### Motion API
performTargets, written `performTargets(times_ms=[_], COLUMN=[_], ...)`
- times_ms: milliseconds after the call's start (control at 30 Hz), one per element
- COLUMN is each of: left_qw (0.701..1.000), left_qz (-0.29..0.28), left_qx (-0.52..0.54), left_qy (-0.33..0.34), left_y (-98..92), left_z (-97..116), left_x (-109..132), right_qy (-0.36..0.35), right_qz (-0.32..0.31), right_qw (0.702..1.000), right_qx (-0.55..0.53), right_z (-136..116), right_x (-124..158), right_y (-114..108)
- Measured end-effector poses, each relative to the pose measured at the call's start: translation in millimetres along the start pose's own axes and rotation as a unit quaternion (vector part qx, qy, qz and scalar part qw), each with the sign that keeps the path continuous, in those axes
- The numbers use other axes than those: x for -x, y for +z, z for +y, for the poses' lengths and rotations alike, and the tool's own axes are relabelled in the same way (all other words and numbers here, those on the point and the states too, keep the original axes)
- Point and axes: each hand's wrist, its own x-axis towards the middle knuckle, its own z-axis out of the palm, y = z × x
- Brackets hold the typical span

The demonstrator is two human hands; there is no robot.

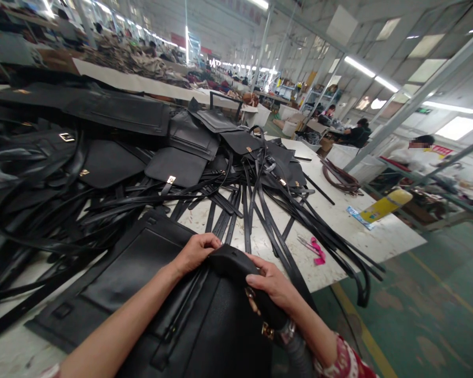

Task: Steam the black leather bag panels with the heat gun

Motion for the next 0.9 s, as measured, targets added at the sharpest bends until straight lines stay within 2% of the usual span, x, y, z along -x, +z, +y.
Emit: performTargets(times_ms=[133,300,433,567,667,767,900], left_qw=[1.0,1.0,0.999,0.997,0.996,0.994,0.991], left_qz=[-0.001,-0.016,-0.029,-0.044,-0.048,-0.058,-0.07], left_qx=[-0.004,-0.018,-0.038,-0.047,-0.047,-0.044,-0.038], left_qy=[-0.009,-0.003,0.0,-0.029,-0.058,-0.083,-0.109], left_y=[0.1,-1.6,-2.8,-1.7,0.4,1.4,0.4], left_z=[-1,1,4,5,5,6,6], left_x=[0,1,0,-6,-11,-13,-15], right_qy=[-0.026,-0.024,-0.01,-0.006,-0.014,-0.029,-0.053], right_qz=[0.053,0.092,0.1,0.081,0.086,0.117,0.152], right_qw=[0.998,0.995,0.995,0.995,0.988,0.972,0.974], right_qx=[-0.013,-0.007,0.023,0.06,0.124,0.2,0.161], right_z=[-13,-12,-4,-1,-1,-1,-7], right_x=[-9,7,25,33,29,17,0], right_y=[2,-8,-6,5,14,19,20])
